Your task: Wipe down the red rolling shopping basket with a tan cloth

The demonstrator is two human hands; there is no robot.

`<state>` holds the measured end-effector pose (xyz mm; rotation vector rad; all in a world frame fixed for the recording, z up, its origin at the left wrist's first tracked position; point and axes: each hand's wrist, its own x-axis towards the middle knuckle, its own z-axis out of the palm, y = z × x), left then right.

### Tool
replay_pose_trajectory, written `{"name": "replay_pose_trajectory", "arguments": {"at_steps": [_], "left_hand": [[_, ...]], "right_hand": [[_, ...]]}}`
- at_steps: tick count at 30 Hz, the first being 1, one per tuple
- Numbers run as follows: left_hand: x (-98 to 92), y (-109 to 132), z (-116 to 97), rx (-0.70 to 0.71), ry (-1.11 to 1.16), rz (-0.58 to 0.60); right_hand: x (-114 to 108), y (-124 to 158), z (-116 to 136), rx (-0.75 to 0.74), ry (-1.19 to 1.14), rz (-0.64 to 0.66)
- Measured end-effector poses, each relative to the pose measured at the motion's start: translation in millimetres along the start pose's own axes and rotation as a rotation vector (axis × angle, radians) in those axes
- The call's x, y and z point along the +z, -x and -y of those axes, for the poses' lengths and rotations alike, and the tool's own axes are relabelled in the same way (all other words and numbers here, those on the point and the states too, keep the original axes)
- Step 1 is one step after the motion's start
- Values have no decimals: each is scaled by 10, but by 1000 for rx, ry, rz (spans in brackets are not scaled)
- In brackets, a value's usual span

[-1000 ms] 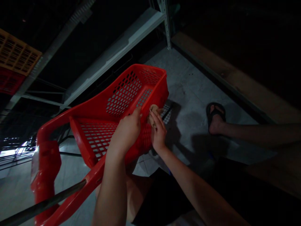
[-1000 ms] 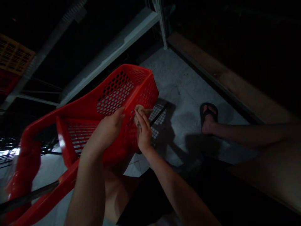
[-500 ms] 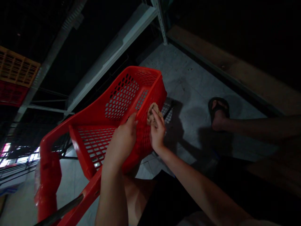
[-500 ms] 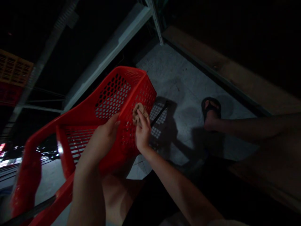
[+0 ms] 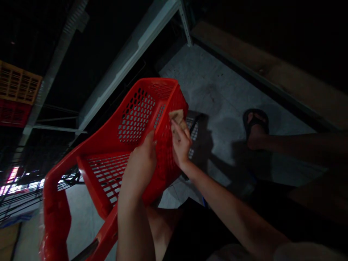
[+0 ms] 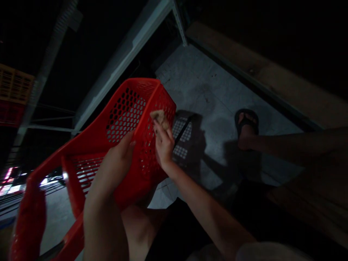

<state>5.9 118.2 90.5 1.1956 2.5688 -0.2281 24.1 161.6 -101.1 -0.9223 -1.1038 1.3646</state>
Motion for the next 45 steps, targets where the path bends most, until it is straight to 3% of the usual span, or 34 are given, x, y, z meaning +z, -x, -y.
{"name": "replay_pose_trajectory", "arguments": {"at_steps": [4,7,10,16,20,23,29,31,34,41,43,45], "left_hand": [[-3,-9,62,7,83,-29],[15,-15,115,32,136,-21],[38,-14,141,29,178,-26],[40,0,97,46,277,-15],[44,-66,100,65,318,-31],[55,-125,128,88,352,-22],[62,-148,209,97,340,-47],[68,-123,234,112,303,-57],[88,-69,246,138,239,-70],[172,2,215,206,290,-57],[192,-16,221,230,359,-61],[204,-53,237,235,420,-48]], "right_hand": [[-140,910,36,53,-99,60],[-259,1117,65,21,-132,149],[-256,959,86,-32,-136,167],[49,143,50,-134,40,-140],[101,-53,94,-136,107,-163],[-27,242,111,-109,66,-60],[-476,1200,-75,-53,62,281],[-521,1336,-98,-11,44,308],[-415,1235,-22,39,21,261],[-74,235,213,-78,14,-93],[-76,174,179,-127,34,-131],[-126,354,97,-142,63,-84]]}}
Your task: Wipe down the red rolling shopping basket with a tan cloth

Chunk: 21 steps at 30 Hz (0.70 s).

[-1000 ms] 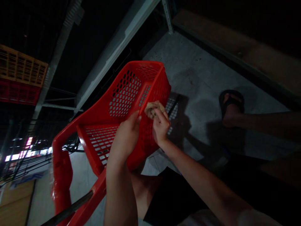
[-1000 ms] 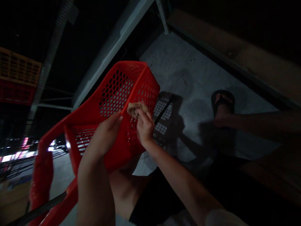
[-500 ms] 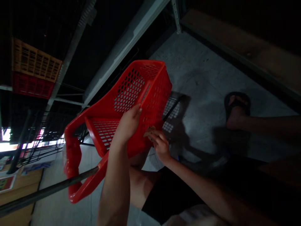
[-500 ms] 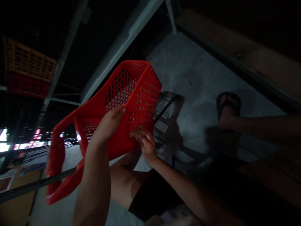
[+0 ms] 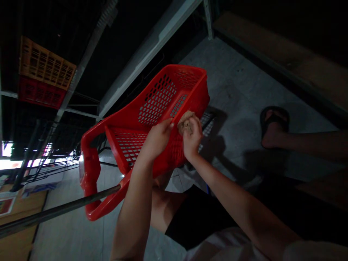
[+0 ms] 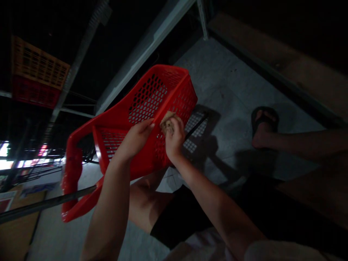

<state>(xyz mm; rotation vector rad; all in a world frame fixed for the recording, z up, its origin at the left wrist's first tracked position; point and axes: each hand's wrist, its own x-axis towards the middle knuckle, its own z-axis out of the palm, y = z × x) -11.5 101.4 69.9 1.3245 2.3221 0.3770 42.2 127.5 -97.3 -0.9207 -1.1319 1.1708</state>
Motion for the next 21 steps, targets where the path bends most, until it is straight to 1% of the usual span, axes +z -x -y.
{"name": "replay_pose_trajectory", "arguments": {"at_steps": [2,5,7,8,9,10,11,13,15,16,17,18,19,21], "left_hand": [[-8,-43,41,-14,56,0],[-39,-98,120,-46,157,2],[-69,-112,173,-72,260,11],[-85,-113,195,-89,317,16],[-100,-110,213,-107,375,19],[-112,-106,228,-123,429,23],[-122,-103,238,-138,473,28],[-128,-100,251,-157,532,48],[-119,-106,253,-148,572,77],[-111,-111,252,-136,588,95],[-103,-116,248,-126,597,110],[-96,-120,243,-122,599,116],[-92,-121,236,-125,591,111],[-95,-117,217,-150,559,91]], "right_hand": [[-121,380,-68,4,25,108],[-362,1031,-170,33,47,319],[-481,1315,-207,64,54,437],[-505,1374,-203,85,58,477],[-500,1369,-182,106,63,490],[-465,1301,-141,124,65,477],[-403,1174,-84,132,58,440],[-223,800,56,103,12,318],[-30,398,177,26,-57,201],[46,246,209,-6,-67,170],[97,153,216,-32,-62,154],[116,130,193,-52,-43,161],[101,179,141,-66,-16,191],[-28,453,-39,-73,29,319]]}}
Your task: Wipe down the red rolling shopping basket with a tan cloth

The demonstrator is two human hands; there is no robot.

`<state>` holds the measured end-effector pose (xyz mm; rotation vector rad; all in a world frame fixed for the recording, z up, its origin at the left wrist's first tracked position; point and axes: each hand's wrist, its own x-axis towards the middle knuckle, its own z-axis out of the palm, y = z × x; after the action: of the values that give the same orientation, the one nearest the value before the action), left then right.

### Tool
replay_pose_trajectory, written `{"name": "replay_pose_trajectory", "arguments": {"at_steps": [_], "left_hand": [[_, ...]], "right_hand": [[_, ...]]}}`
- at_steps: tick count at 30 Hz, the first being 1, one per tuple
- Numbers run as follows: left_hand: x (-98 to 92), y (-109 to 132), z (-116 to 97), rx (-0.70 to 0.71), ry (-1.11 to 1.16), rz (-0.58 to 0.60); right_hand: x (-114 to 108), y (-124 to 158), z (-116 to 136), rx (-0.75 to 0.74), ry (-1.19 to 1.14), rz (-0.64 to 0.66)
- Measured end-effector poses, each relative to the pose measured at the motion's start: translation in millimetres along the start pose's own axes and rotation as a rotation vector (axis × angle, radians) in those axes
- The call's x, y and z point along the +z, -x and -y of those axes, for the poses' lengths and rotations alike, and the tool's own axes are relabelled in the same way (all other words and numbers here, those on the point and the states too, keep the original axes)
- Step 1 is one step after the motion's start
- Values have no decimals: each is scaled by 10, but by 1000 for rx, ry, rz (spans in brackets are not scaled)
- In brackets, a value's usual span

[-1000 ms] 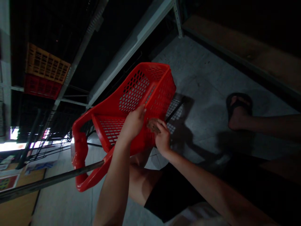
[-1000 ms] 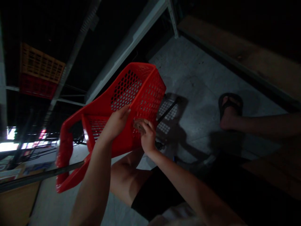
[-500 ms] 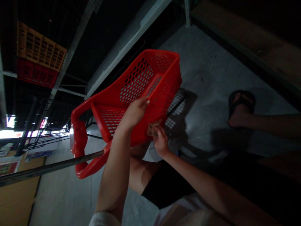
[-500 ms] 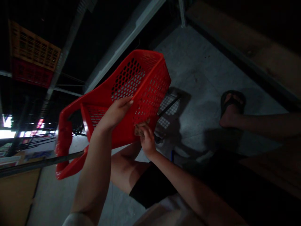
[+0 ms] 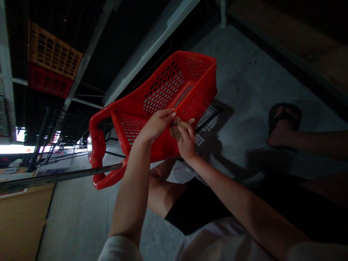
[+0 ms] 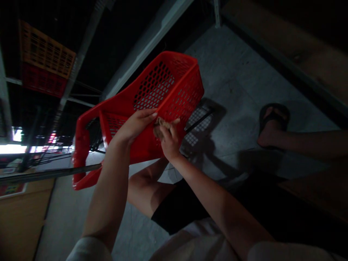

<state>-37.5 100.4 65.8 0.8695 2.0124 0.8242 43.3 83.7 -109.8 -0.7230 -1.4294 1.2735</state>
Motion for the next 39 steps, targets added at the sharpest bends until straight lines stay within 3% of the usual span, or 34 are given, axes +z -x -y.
{"name": "replay_pose_trajectory", "arguments": {"at_steps": [3,6,9,14,16,18,23,26,29,31,34,37,39], "left_hand": [[-5,31,-38,-23,-20,-32],[-17,62,-69,-34,-6,-26],[-18,76,-74,-37,7,-10],[17,74,-52,8,-16,6],[36,82,-54,16,-13,24],[51,100,-65,18,-24,29],[46,149,-83,2,-82,-20],[33,162,-71,-15,-75,-30],[50,194,-70,-27,-72,-12],[81,234,-80,-15,-108,-17],[134,303,-97,26,-188,-47],[184,347,-109,42,-242,-53],[211,355,-120,48,-268,-48]], "right_hand": [[-124,666,-307,36,-2,221],[-236,1064,-473,80,0,259],[-233,913,-322,132,29,189],[-69,-70,257,44,-32,-74],[-28,-258,325,-21,-66,-139],[-38,-142,247,-35,-60,-96],[-170,801,-150,66,-26,249],[-185,916,-279,87,-7,259],[-223,384,-430,160,-8,-43],[-333,-234,-580,178,-9,-316],[-601,-1215,-807,86,97,-639],[-766,-1733,-905,4,136,-731],[-724,-1618,-866,23,99,-656]]}}
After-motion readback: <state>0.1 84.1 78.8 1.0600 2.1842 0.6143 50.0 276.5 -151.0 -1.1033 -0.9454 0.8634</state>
